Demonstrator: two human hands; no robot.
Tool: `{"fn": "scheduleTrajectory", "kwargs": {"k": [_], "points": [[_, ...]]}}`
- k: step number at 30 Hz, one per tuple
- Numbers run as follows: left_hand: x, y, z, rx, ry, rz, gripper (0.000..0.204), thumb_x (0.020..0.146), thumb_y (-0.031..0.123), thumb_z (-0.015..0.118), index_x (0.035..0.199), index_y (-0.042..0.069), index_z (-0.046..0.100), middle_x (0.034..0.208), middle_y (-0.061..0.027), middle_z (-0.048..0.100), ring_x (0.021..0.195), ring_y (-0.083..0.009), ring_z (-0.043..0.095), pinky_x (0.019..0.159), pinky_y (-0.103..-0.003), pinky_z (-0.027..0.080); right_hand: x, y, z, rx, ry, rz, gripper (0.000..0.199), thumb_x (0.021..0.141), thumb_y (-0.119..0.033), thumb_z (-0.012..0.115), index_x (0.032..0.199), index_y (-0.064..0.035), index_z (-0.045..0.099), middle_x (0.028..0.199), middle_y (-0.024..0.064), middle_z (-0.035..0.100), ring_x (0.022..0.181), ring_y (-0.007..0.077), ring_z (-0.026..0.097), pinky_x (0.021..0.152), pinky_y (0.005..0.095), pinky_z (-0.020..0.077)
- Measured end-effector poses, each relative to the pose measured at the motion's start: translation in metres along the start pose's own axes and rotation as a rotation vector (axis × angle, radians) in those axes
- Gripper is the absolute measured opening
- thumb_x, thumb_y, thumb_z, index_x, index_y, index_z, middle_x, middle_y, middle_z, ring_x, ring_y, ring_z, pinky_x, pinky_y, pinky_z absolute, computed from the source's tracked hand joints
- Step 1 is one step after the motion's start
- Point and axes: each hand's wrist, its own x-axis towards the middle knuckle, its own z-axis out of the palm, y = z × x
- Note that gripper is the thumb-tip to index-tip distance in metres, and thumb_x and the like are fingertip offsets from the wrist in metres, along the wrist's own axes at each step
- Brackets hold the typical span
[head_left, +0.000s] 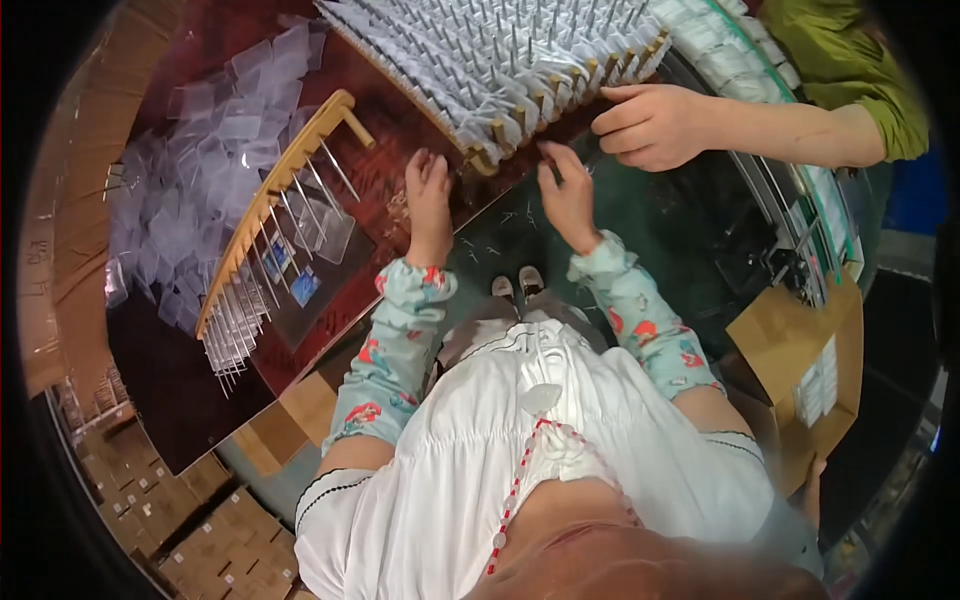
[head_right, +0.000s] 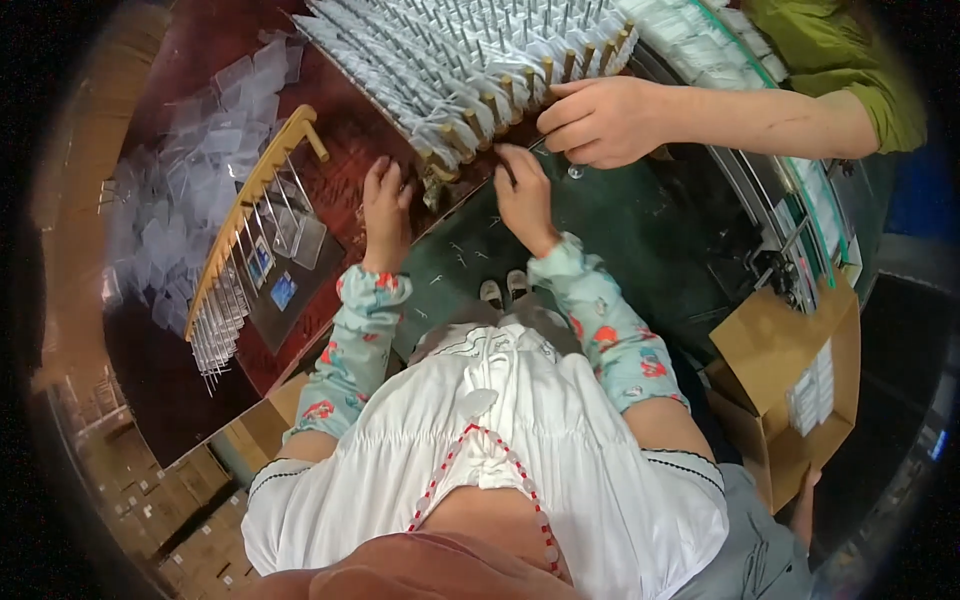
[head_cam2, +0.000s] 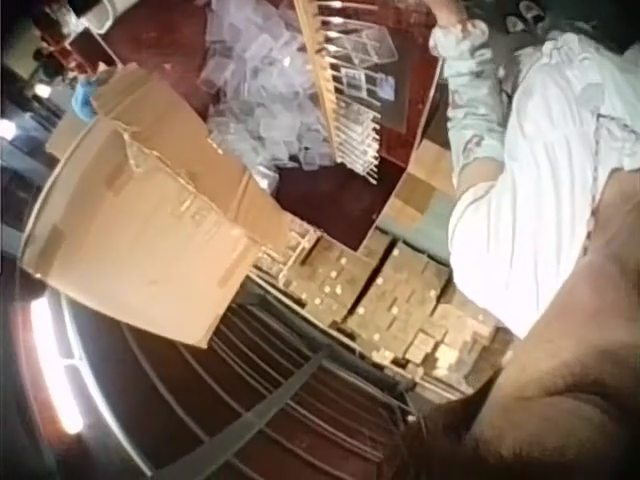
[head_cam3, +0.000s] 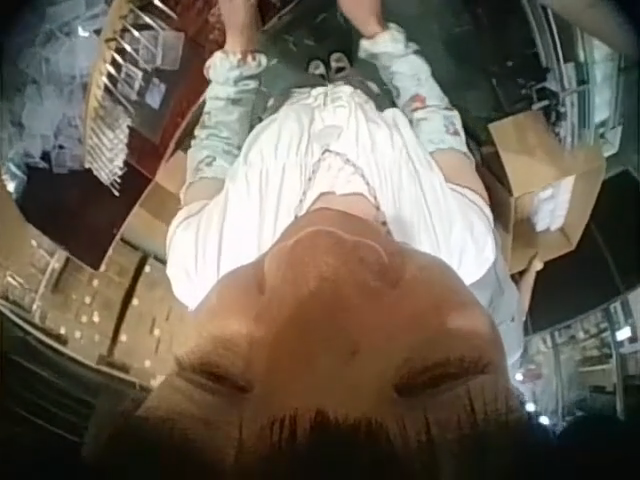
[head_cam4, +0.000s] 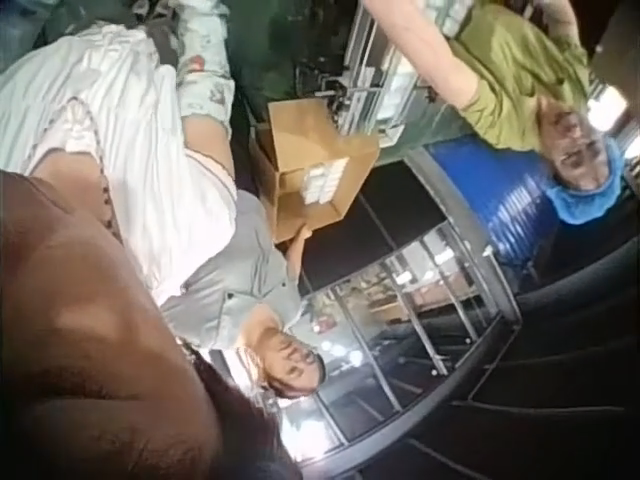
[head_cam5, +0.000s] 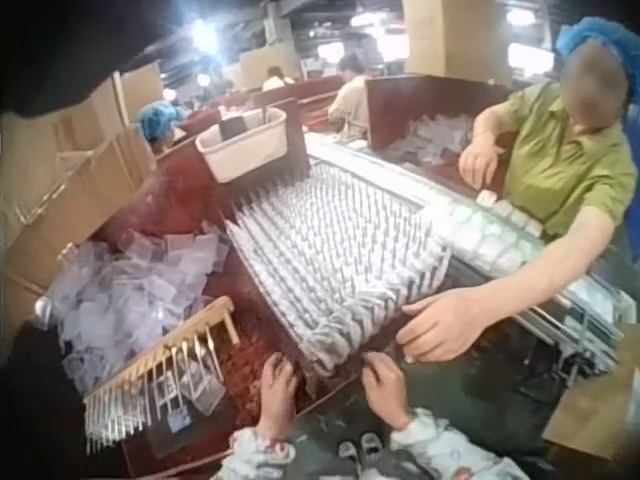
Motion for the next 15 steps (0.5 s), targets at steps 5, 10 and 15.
{"fn": "scheduleTrajectory", "kwargs": {"k": [5,10,15], "points": [[0.014,0.004,0.007,-0.2,-0.082,-0.011,0.062,0.099,0.031,0.054,0.145,0.001,0.025,0.143,-0.0142,0.037,0.129,-0.0245,0.04,0.109,-0.04,0.034,0.001,-0.01,0.043,-0.062,0.118,0.157,0.04,0.08,0.002,0.059,0.119,0.002,0.051,0.115,0.0196,0.056,0.11,0.0405,0.05,0.093,0.0449,0.0398],[0.013,-0.002,0.005,-0.222,-0.108,-0.046,0.065,0.099,0.032,0.053,0.146,0.0,0.022,0.143,-0.0145,0.036,0.132,-0.0263,0.038,0.11,-0.041,0.033,0.002,-0.009,0.045,-0.241,0.223,0.193,0.038,0.08,0.001,0.058,0.117,-0.0019,0.051,0.114,0.0163,0.057,0.109,0.0361,0.049,0.096,0.0432,0.0357],[0.009,-0.003,0.001,-0.206,-0.151,-0.09,0.064,0.099,0.033,0.052,0.147,0.001,0.022,0.142,-0.0135,0.037,0.131,-0.0261,0.04,0.108,-0.042,0.035,-0.018,-0.021,0.056,-0.329,0.13,0.091,0.036,0.074,0.001,0.058,0.11,-0.0028,0.058,0.105,0.012,0.06,0.107,0.0331,0.049,0.092,0.0451,0.0337]]}}
